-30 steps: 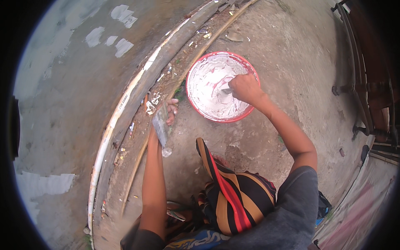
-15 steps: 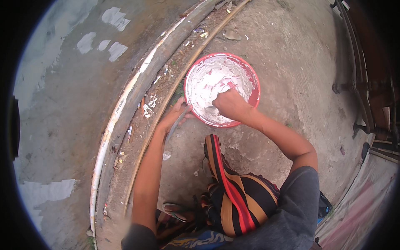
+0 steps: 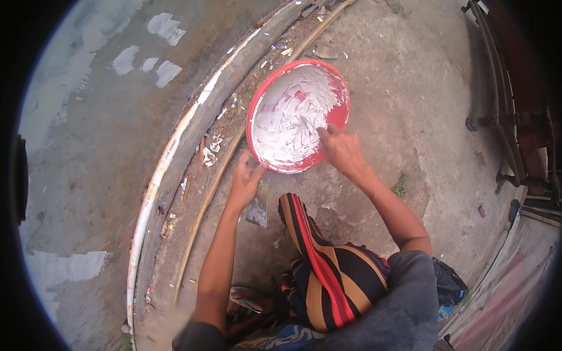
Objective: The person applies white plaster to a concrete wall using a small trowel and a larger flat tool. They repeatedly scoop plaster from a red bowl and spread it across the wall surface, smoothing the applied material.
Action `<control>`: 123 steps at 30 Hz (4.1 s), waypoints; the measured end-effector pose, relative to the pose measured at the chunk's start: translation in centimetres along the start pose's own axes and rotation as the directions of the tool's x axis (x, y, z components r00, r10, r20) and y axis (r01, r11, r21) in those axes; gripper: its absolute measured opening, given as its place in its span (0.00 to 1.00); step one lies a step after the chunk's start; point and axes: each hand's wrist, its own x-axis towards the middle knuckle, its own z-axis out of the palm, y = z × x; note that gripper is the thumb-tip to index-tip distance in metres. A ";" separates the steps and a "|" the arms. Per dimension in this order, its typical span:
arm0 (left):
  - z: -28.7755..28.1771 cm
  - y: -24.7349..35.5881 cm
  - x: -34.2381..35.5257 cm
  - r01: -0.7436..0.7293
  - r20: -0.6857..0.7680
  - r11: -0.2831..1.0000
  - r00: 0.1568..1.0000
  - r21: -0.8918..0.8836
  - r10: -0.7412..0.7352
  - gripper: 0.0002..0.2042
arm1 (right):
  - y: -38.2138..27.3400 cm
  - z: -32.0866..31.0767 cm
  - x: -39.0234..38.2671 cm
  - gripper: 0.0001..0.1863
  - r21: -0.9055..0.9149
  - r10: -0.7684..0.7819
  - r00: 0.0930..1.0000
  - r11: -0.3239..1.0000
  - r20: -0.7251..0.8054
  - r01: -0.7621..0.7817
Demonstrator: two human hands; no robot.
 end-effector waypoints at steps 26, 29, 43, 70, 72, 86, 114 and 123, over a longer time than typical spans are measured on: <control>-3.3 9.8 3.8 -0.289 0.235 0.617 0.957 0.732 0.170 0.18 | 7.5 -4.0 9.0 0.18 -0.164 -0.504 0.862 0.856 -0.057 0.490; -3.1 9.7 3.2 -0.284 0.210 0.587 0.958 0.758 0.193 0.18 | 8.6 -2.4 6.5 0.17 -0.080 -0.323 0.944 0.945 -0.071 0.317; -2.1 9.7 1.9 -0.208 0.142 0.647 0.978 0.733 0.153 0.16 | 7.7 -0.9 3.2 0.18 -0.054 -0.186 0.952 0.982 -0.243 0.179; -0.6 9.5 1.1 -0.204 0.126 0.628 0.978 0.751 0.167 0.17 | 2.7 -0.1 3.0 0.18 -0.174 -0.267 0.942 0.957 -0.202 0.233; -0.5 9.7 1.1 -0.198 0.124 0.636 0.979 0.746 0.159 0.16 | 2.3 0.1 2.2 0.17 -0.186 -0.263 0.958 0.953 -0.111 0.240; -0.1 10.2 1.0 -0.110 0.072 0.680 0.994 0.725 0.084 0.16 | 0.2 -0.8 2.1 0.17 -0.123 -0.149 0.988 0.982 -0.032 0.144; -0.4 10.8 2.5 -0.144 0.124 0.718 0.989 0.681 0.080 0.17 | 7.9 -0.1 2.1 0.13 0.198 0.015 0.997 0.980 -0.072 0.000; 0.6 10.5 2.6 -0.164 0.114 0.677 0.986 0.717 0.118 0.17 | 8.0 4.0 -1.8 0.14 0.495 0.200 0.979 0.846 0.052 -0.199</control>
